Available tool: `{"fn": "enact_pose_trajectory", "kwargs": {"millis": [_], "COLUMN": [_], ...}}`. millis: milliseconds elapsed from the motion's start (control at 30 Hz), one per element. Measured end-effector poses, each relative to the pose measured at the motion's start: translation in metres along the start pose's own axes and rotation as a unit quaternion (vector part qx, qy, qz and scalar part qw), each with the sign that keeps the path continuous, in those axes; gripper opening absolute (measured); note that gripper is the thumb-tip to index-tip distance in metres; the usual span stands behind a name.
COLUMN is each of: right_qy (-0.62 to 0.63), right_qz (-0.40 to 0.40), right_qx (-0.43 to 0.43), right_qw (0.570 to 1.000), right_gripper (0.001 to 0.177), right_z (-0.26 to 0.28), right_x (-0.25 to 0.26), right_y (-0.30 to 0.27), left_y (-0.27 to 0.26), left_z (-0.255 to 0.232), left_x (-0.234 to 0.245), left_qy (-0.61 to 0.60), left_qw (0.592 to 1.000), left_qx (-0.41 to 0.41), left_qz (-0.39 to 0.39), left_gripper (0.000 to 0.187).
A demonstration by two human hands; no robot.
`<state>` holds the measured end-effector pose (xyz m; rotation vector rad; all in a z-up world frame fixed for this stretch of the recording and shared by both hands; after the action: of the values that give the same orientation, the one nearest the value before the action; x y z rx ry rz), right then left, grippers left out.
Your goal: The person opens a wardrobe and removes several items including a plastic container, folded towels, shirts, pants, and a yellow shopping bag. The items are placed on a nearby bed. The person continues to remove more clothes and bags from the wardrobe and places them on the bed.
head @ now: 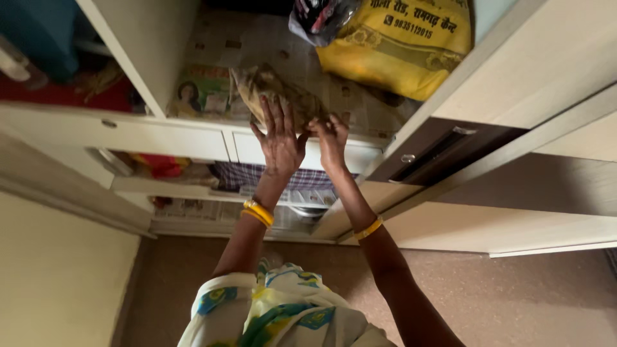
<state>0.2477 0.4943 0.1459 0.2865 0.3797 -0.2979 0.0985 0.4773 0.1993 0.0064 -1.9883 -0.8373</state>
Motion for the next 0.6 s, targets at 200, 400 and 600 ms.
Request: {"fn": "enact_pose_trajectory", "kwargs": {"millis": [200, 400, 600], "right_qy": [-0.032, -0.085, -0.420], "right_qz": [-0.044, -0.134, -0.213], "right_qx": [0.054, 0.189, 0.151], "right_qw": [0.997, 0.969, 0.869], "right_gripper": [0.009, 0.006, 0.041], "right_z": [0.010, -0.004, 0.039], "right_x": [-0.006, 0.002, 0.001], "right_y": [0.081, 0.220, 0.328], "left_y": [0.045, 0.041, 0.043], "left_z": [0.027, 0.033, 0.032], "left_x": [-0.036, -0.044, -0.043], "left_qy": [0.074, 0.049, 0.038], "left_qw": [0.992, 0.998, 0.998], "left_qx": [-0.042, -0.039, -0.022], "left_qz": [0.092, 0.024, 0.043], "left_gripper": [0.077, 0.067, 0.065]}}
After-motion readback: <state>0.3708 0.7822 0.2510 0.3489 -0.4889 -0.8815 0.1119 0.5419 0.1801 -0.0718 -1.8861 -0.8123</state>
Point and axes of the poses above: each hand's wrist, its own y-axis towards the middle knuckle, its own x-axis out of the back of the hand, z = x × y, the point moved 3 cm from there along y, towards the middle knuckle, and after that the axes turned 7 degrees about -x, right-handed, at the moved point
